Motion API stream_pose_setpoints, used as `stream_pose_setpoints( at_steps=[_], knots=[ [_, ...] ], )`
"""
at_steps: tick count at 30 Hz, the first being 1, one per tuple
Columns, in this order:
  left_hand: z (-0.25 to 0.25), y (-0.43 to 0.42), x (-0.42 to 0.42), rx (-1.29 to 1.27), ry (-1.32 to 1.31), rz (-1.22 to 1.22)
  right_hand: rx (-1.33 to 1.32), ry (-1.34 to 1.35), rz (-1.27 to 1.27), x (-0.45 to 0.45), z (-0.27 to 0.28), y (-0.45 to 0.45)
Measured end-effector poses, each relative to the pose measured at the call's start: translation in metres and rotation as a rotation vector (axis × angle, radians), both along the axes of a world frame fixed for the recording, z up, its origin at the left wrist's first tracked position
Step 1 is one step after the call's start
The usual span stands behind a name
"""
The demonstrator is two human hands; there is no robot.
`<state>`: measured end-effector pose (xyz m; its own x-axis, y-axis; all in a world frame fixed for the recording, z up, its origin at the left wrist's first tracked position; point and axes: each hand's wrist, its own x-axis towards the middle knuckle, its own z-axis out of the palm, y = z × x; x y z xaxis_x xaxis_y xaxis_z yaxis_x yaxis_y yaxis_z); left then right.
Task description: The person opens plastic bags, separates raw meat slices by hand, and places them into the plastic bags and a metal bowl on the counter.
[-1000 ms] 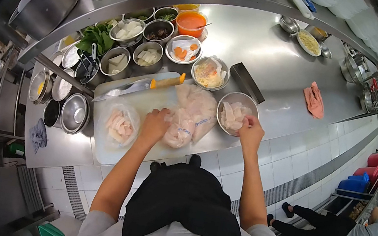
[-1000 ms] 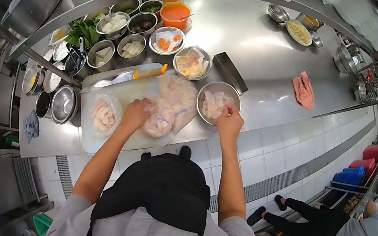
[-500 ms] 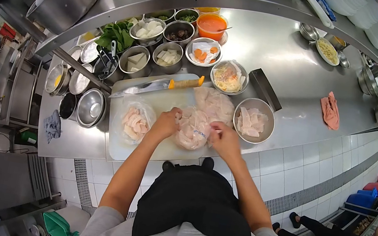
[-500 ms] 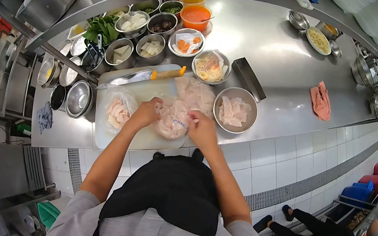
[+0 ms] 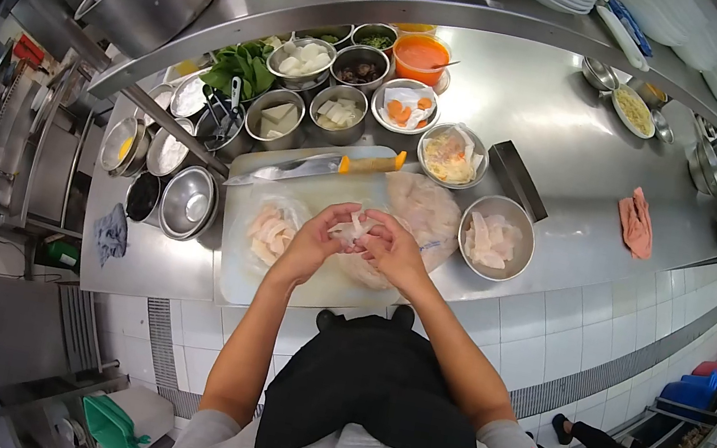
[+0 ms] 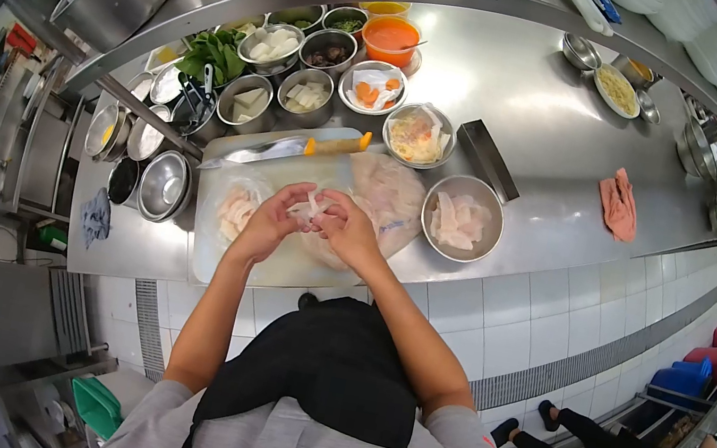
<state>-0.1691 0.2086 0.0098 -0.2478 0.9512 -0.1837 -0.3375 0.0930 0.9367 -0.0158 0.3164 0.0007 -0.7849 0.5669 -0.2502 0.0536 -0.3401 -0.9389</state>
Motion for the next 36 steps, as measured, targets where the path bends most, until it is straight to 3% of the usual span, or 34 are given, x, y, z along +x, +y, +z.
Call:
stream_pose_setpoints(
  at_steps=[8,12,19,22,26,28,31,33,34,36],
  knots=[
    [-0.001,-0.014,0.012,-0.01,0.253,0.009,0.099,0.023,-0.143,-0.005,-0.014,-0.005],
    [0.001,-0.023,0.011,0.034,0.201,0.083,0.146,0.029,-0.153,-0.009,-0.004,-0.009],
    [0.013,-0.065,-0.029,0.066,0.371,0.328,0.295,0.126,0.1,-0.052,0.015,-0.033],
    [0.018,-0.083,-0.054,-0.28,0.855,0.307,0.646,-0.065,0.122,-0.061,0.02,-0.037],
    [-0.014,-0.108,-0.083,-0.316,0.884,0.317,0.749,-0.136,-0.053,-0.042,-0.005,-0.017],
    [-0.005,-0.119,-0.082,-0.247,0.511,0.598,0.787,-0.159,-0.076,-0.024,-0.016,-0.002],
    [-0.005,-0.129,-0.083,-0.249,0.578,0.66,0.964,-0.286,-0.057,-0.013,-0.03,0.019],
    [-0.007,-0.131,-0.078,-0.246,0.581,0.642,1.2,-0.452,0.103,-0.012,-0.043,0.022],
    [-0.005,-0.129,-0.073,-0.258,0.579,0.613,1.199,-0.458,0.097,-0.014,-0.049,0.022],
    [-0.005,-0.123,-0.064,-0.252,0.593,0.572,1.432,-0.511,0.36,-0.016,-0.054,0.026]
  ],
)
